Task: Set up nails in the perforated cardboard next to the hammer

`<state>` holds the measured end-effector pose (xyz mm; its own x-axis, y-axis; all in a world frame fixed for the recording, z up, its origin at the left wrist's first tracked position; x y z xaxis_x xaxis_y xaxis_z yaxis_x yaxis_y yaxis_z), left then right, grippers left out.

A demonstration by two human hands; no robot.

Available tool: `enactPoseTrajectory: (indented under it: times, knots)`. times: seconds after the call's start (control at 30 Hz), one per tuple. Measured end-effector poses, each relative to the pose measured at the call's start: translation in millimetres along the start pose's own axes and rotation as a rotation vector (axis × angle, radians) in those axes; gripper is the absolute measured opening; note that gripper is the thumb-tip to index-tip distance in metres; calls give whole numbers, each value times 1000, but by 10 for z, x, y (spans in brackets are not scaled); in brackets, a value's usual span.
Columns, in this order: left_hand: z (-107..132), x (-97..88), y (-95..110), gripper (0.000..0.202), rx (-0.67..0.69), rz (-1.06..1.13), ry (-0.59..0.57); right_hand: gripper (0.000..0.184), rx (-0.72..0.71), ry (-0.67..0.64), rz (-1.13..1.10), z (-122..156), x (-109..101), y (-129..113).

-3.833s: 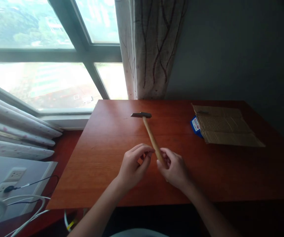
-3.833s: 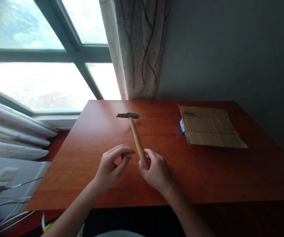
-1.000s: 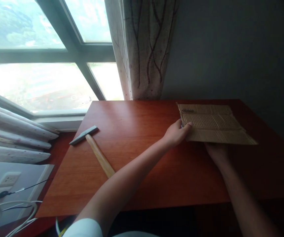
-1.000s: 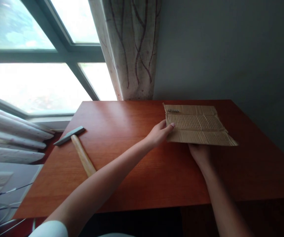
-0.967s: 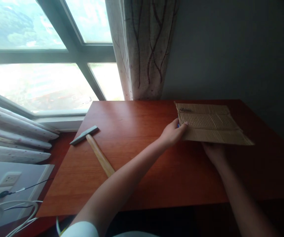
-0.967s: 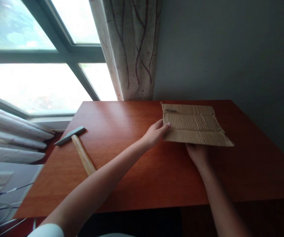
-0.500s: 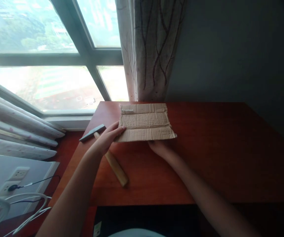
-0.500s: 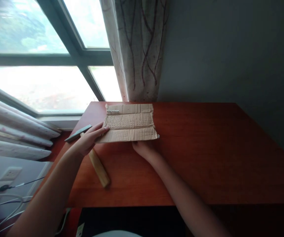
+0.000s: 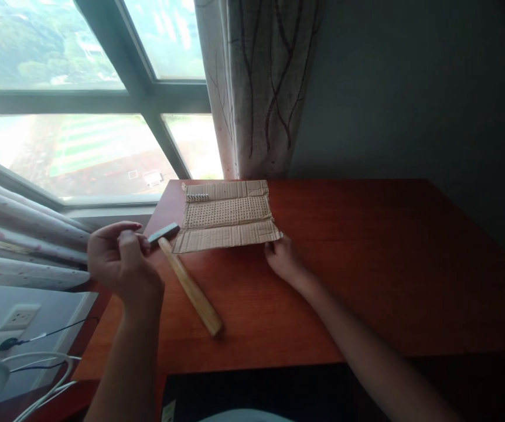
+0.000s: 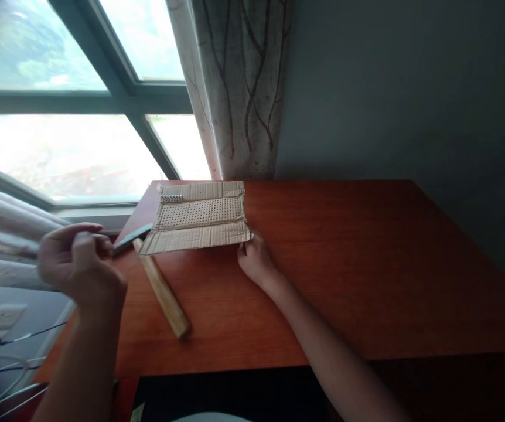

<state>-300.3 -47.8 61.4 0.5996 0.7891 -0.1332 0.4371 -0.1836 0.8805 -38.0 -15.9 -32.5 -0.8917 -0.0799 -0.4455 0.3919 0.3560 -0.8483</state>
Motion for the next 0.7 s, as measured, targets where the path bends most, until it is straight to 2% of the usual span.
enactPoseTrajectory:
  times: [0.03, 0.1, 0.17, 0.23, 0.27, 0.3, 0.37, 0.43, 0.5, 0.6, 0.7]
  knots:
    - [108, -7, 118, 10, 88, -12, -27, 29, 17, 42, -38, 48, -84, 42]
    - [327, 23, 354, 8, 263, -41, -168, 31, 49, 114, -122, 128, -239, 110]
    - [502, 95, 559, 8, 471, -92, -388, 33, 85, 159, -213, 169, -355, 155]
    - [558, 154, 684, 15, 617, -161, -499, 32, 127, 190, -309, 162, -432, 180]
    - [526, 174, 704, 17, 637, -208, -513, 33, 148, 203, -355, 143, -460, 186]
    - [455, 190, 693, 18, 614, -259, -508, 35, 166, 213, -397, 115, -483, 188]
    - [222, 214, 568, 19, 452, -350, -482, 41, 191, 224, -462, 37, -521, 180]
    - [-65, 244, 331, 21, 252, -398, -456, 44, 195, 230, -495, -71, -552, 155]
    - [-334, 303, 36, 23, 111, -415, -423, 39, 171, 260, -487, -209, -580, 104]
    - [-599, 472, -363, 35, 31, -377, -488, 28, 90, 349, -414, -462, -611, -51]
    - [-663, 661, -583, 50, -86, -249, -644, 22, -26, 333, -289, -725, -580, -308]
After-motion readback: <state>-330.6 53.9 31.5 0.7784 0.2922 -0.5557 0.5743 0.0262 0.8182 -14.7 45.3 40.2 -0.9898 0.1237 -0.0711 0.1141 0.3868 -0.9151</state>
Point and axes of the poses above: each hand's wrist, its own z-axis away from the middle knuckle, its own x-axis out of the palm, y = z × x, the point moved 2 cm from there along -z, towards the middle knuckle, and after that the axes turned 15 degrees about -z, right-handed, at the moved point
